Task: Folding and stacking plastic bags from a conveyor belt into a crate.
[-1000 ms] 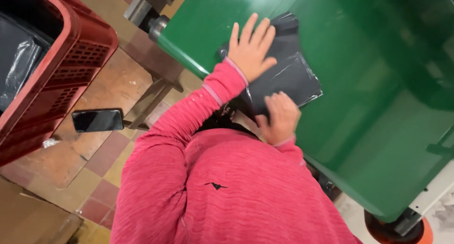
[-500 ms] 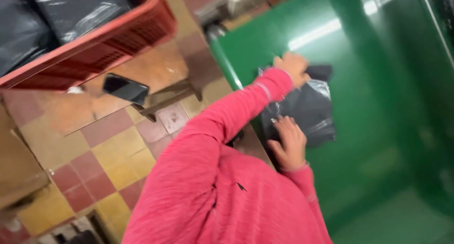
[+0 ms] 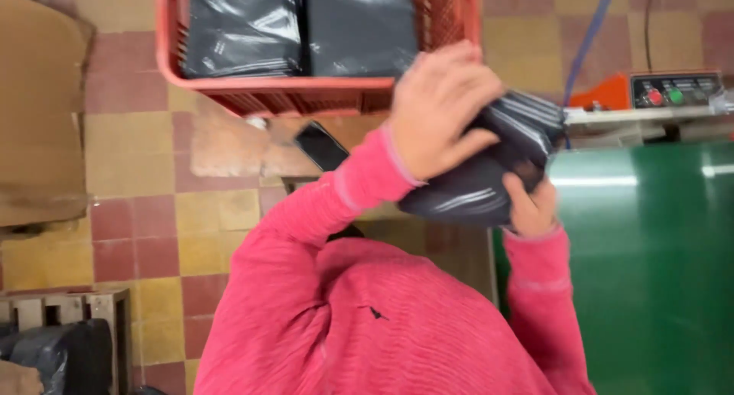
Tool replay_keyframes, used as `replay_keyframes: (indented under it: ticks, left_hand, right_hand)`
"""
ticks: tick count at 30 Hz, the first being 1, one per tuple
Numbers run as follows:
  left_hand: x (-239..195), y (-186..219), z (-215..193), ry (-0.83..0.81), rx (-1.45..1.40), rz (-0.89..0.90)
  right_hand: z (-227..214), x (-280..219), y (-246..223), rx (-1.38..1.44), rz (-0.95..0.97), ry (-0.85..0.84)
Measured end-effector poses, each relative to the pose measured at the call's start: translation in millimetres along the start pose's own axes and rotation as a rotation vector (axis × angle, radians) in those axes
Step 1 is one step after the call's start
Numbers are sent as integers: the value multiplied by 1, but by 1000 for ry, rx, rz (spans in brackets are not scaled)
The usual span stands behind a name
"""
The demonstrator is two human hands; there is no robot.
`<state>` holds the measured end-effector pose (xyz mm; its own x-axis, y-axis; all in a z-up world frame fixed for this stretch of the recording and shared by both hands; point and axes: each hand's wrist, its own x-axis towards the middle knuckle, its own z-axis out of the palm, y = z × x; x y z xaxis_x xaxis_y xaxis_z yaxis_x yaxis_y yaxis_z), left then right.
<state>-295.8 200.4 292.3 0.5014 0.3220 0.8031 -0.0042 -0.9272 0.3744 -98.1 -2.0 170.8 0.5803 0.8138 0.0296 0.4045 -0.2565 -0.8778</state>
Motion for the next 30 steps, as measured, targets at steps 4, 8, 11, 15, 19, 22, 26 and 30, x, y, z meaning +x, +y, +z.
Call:
replay_keyframes:
  ticks: [4, 8, 11, 15, 19, 22, 26, 30]
  left_hand:
    - [-12, -95, -143, 134, 361, -146]
    - [-48, -195, -221, 164, 541, -338]
    - [-85, -279, -245, 198, 637, -405]
    - [-124, -366, -230, 58, 718, -509]
    - [-131, -411, -182, -346, 648, -841]
    - [-134, -433, -149, -494, 658, -893]
    - [-122, -428, -140, -649, 660, -948]
    - [-125, -437, -130, -684, 675, -964]
  right_hand:
    - [194, 113, -79, 578, 88, -114]
    - [357, 186, -121, 616, 130, -167]
    - [446, 218, -104, 680, 157, -196]
    - [482, 231, -72, 306, 154, -357]
    - [424, 193, -155, -261, -56, -401]
    - [395, 157, -230, -458, -696, -325]
    - [434, 112, -168, -637, -862, -603]
    - [448, 117, -154, -784, -900, -604]
